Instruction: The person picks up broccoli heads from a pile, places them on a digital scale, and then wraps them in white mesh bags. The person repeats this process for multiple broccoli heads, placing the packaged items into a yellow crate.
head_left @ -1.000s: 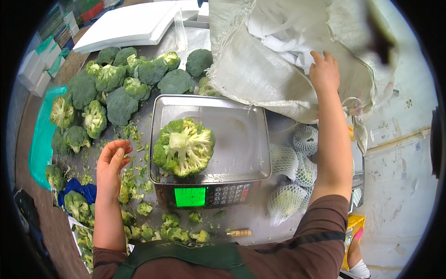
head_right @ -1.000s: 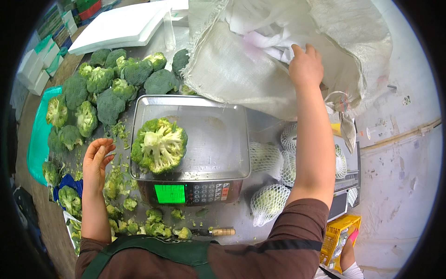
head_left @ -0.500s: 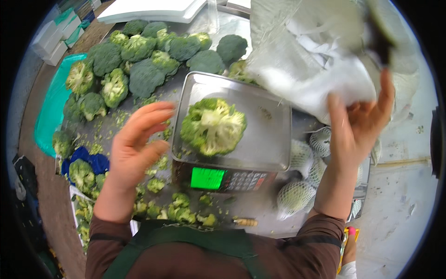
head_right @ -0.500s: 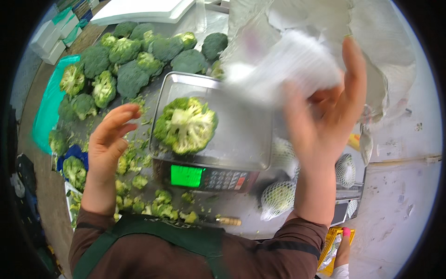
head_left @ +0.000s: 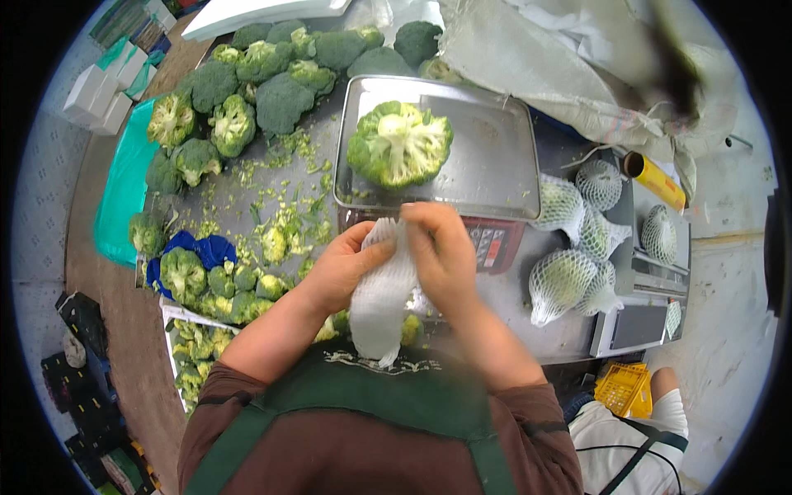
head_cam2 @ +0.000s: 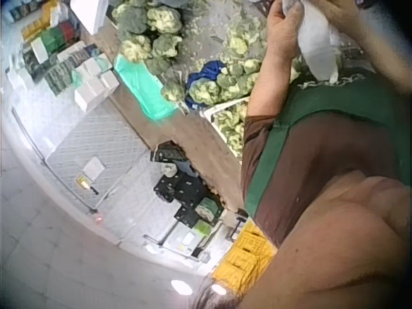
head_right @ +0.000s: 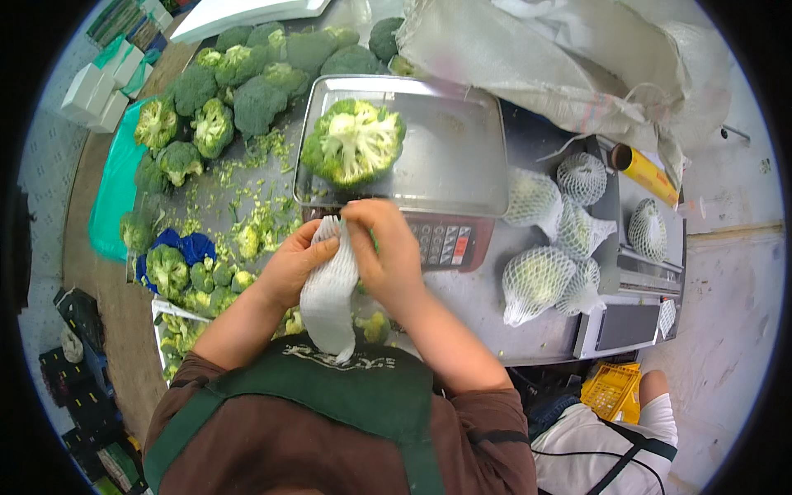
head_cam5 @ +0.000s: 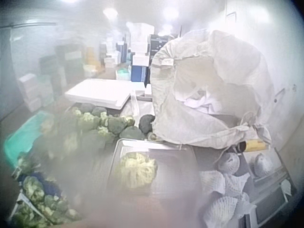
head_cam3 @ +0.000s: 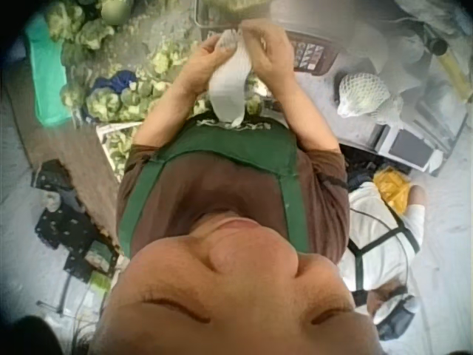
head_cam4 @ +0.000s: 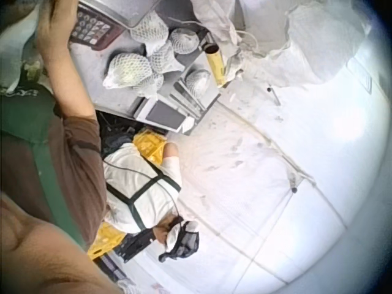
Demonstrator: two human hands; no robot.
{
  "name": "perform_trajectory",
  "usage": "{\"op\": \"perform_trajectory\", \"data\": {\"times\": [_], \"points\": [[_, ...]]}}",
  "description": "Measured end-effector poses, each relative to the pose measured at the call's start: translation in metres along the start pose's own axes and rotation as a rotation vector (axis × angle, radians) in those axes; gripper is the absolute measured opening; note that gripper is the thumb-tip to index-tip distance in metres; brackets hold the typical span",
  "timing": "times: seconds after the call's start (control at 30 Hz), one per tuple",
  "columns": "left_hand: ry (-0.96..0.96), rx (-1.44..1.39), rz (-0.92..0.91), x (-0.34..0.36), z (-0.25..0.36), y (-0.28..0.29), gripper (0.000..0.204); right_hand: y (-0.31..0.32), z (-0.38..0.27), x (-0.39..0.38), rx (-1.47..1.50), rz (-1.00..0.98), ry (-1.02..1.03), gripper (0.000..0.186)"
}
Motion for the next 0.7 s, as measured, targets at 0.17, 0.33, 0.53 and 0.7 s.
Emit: {"op": "perform_trajectory", "data": {"times": [0.17,0.33,0.53,0.7], "points": [[-0.214,-0.054,0.117,0.005,0.036,0.014,0.023,-0.032,0.038,-0.005,0.78,-0.318,-0.64,0.031],[0.122,-0.376,0.117,-0.012,0.014,0.001,0.046,-0.034,0.041,-0.023,0.389,-0.5,-0.553,0.035],[-0.191,-0.065,-0.192,-0.025,0.032,0.015,0.057,-0.02,0.033,-0.02,0.965,-0.538,-0.864,0.029],[-0.601,0.518,0.105,0.002,0.076,0.065,0.032,0.016,0.05,0.022,-0.201,-0.289,-0.365,0.047]]}}
Point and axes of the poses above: each hand's wrist, its own x-axis towards the middle knuckle, its own y-axis out of the back of the hand, z = x × y, the point moved 9 cm from there along x, towards the middle knuckle, and after that the axes turned 8 degrees about -y, right-handed, at the moved point
